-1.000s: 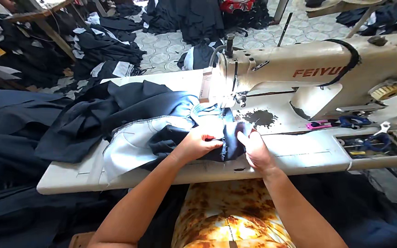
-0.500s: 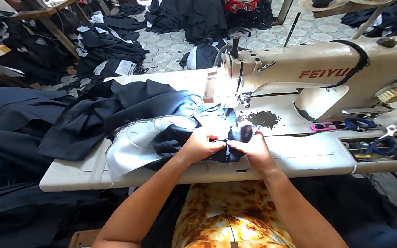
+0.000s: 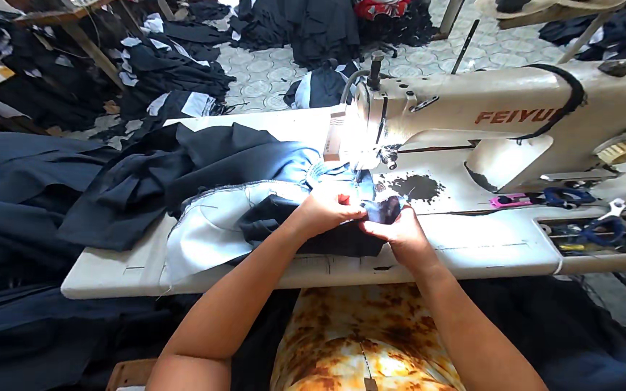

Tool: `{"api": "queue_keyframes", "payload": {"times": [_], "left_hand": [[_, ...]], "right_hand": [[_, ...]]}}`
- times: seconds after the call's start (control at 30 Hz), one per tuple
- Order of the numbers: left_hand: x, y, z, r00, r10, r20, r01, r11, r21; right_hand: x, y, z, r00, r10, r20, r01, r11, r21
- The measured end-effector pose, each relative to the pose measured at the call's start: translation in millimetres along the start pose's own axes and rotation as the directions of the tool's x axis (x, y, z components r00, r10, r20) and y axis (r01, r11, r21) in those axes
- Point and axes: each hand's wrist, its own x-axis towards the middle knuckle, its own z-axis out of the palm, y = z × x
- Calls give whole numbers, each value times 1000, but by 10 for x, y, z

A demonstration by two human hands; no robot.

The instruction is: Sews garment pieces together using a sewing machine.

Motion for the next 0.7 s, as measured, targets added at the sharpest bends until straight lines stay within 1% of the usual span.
{"api": "queue_keyframes", "payload": {"times": [0.07,0.17,0.27,0.33,0.43,0.53,0.63,0.7], "left_hand": [[44,-6,-10,1000,-20,-8,20,999,-30],[47,5,-9,999,-50,-4,50,995,-87],[37,-3,-19,1000,-8,-17,6,997,-75],[41,-44,-26,998,56,-39,-59,996,-61],[36,-110,-8,981,159,-110,-166,985,-56],[-16,-87,25,959,215,-186,-210,976,51],[-149,-16,89,912,341,-230,-313,938,149],[-254,-1,148,856,460,-234,-410,882,232]], "right_hand": [[-9,-10,-6,1000,12,-9,-13,999,-40],[-9,-4,1,999,30,-18,-30,1000,-9],[-8,5,7,998,66,-20,-66,998,16],[-2,11,12,996,80,-25,-80,996,25],[5,15,22,996,81,-25,-79,996,50],[13,14,26,996,90,-24,-88,994,72],[15,-13,48,994,106,-35,-101,988,117],[6,-30,59,995,95,-37,-88,985,151]]}}
